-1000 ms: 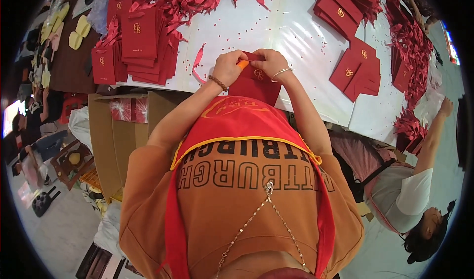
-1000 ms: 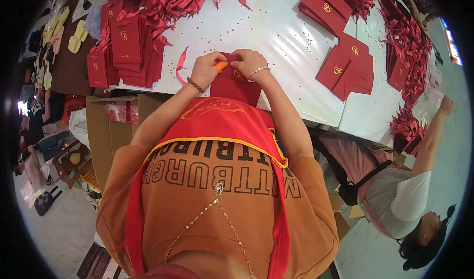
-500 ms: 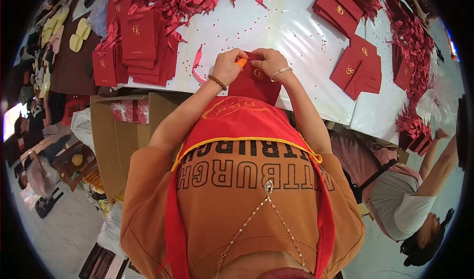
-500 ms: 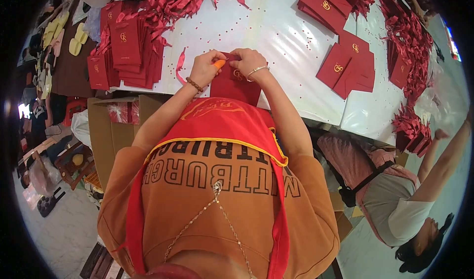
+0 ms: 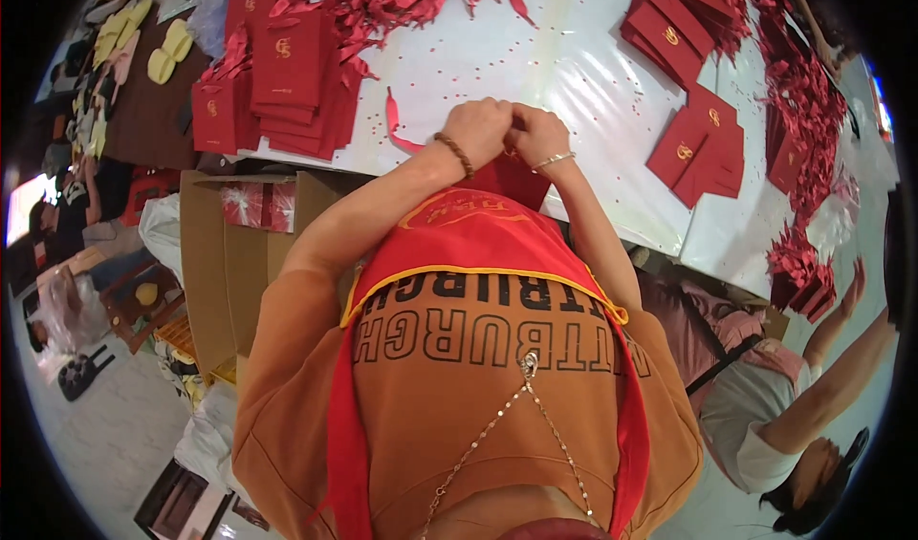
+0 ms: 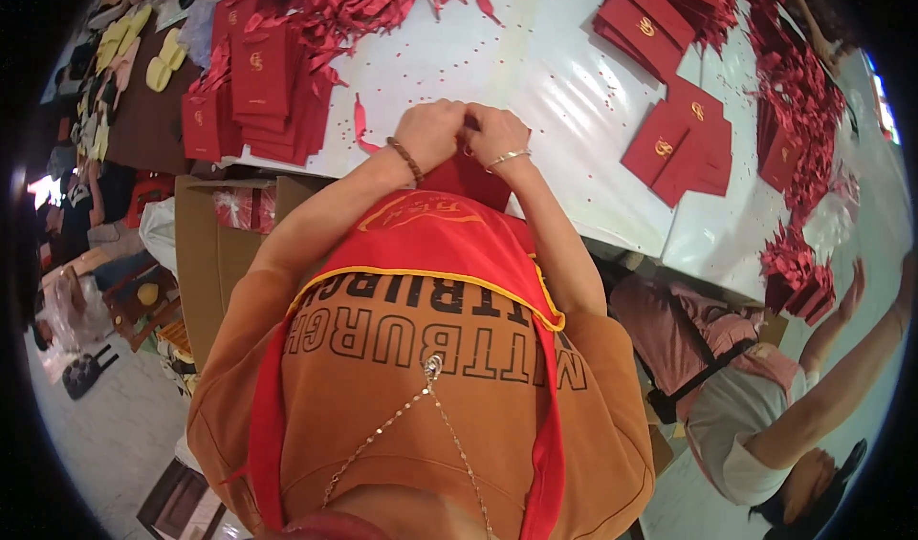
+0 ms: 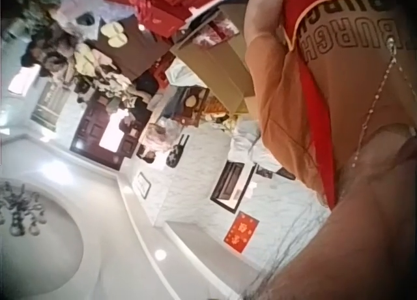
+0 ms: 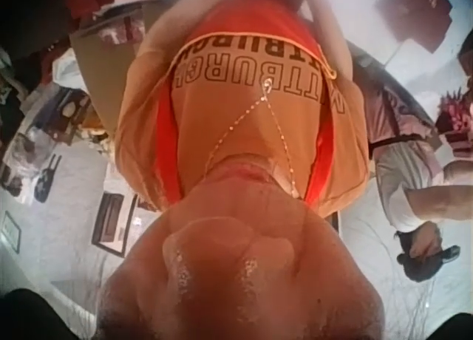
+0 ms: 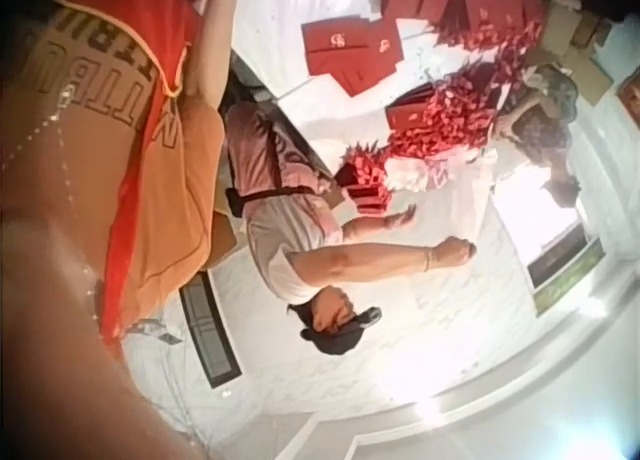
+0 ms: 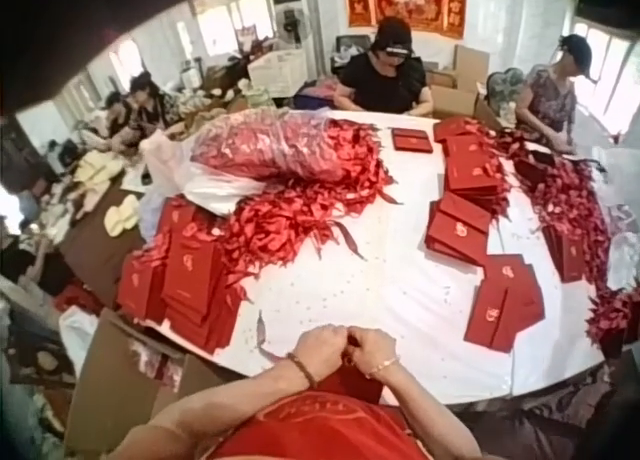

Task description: Tying red ribbons onto red paper envelopes at an assembly table.

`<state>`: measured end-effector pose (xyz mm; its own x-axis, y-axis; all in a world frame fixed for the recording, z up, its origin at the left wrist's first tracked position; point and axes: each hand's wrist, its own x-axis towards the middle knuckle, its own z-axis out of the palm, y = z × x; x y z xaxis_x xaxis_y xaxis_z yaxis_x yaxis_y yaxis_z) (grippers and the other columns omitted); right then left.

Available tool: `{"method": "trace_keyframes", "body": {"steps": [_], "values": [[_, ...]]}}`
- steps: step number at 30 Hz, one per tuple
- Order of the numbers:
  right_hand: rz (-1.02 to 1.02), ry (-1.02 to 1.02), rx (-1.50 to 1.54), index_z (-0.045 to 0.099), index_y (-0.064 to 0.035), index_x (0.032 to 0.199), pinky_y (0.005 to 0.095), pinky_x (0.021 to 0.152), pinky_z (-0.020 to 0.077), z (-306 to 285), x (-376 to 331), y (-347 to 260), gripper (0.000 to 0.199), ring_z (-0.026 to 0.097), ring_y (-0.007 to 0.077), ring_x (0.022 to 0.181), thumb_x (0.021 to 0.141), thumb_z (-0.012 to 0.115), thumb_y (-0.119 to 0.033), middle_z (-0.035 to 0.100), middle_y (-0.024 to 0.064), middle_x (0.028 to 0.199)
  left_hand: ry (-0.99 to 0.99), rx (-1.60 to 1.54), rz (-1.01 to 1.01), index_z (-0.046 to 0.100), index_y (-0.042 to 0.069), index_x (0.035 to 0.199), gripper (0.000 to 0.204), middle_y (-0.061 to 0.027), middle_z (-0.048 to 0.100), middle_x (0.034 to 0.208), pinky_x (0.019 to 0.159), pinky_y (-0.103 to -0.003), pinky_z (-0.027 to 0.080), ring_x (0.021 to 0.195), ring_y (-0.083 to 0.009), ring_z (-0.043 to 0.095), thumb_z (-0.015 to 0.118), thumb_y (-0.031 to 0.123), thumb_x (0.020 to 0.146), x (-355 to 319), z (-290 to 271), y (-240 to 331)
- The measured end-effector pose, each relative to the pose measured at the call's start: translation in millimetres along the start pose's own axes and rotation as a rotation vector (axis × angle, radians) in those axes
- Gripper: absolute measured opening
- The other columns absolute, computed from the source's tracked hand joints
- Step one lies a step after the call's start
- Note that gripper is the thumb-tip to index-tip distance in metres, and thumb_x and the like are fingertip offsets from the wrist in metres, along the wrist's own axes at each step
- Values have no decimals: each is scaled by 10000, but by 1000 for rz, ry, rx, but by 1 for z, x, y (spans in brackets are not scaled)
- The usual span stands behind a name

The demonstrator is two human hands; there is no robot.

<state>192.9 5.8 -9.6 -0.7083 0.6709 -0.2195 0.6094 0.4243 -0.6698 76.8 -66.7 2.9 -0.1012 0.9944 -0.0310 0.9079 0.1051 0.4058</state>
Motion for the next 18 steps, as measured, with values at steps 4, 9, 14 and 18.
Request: {"method": "trace_keyframes", "body": {"steps": [4,9,14,18], "values": [[33,5,-25,619,-131,905,381,654,462,1,0,5,206,605,275,729,720,578,-213,639,89,779,-71,-1,6,561,22,811,163,-160,595,764,604,-393,485,674,-316,592,568,115,678,7,-2,7],[100,-64,228,594,-114,917,354,652,469,-5,-4,4,230,617,254,747,730,589,-247,646,92,812,63,-375,-156,570,63,812,149,-123,615,713,609,-376,465,677,-278,601,600,136,687,11,7,-18],[30,34,253,579,-121,905,355,680,431,-1,-8,10,223,609,231,731,734,608,-261,642,87,774,-105,-307,-134,597,76,748,211,-111,619,798,657,-360,456,775,-262,588,684,235,640,12,-19,-26],[-263,124,-250,589,-177,899,362,706,301,-4,-20,-2,198,552,199,663,731,620,-279,600,29,654,-304,-274,-130,629,83,794,278,-101,555,1034,785,-374,405,973,-270,487,598,350,724,19,-27,-47]]}}
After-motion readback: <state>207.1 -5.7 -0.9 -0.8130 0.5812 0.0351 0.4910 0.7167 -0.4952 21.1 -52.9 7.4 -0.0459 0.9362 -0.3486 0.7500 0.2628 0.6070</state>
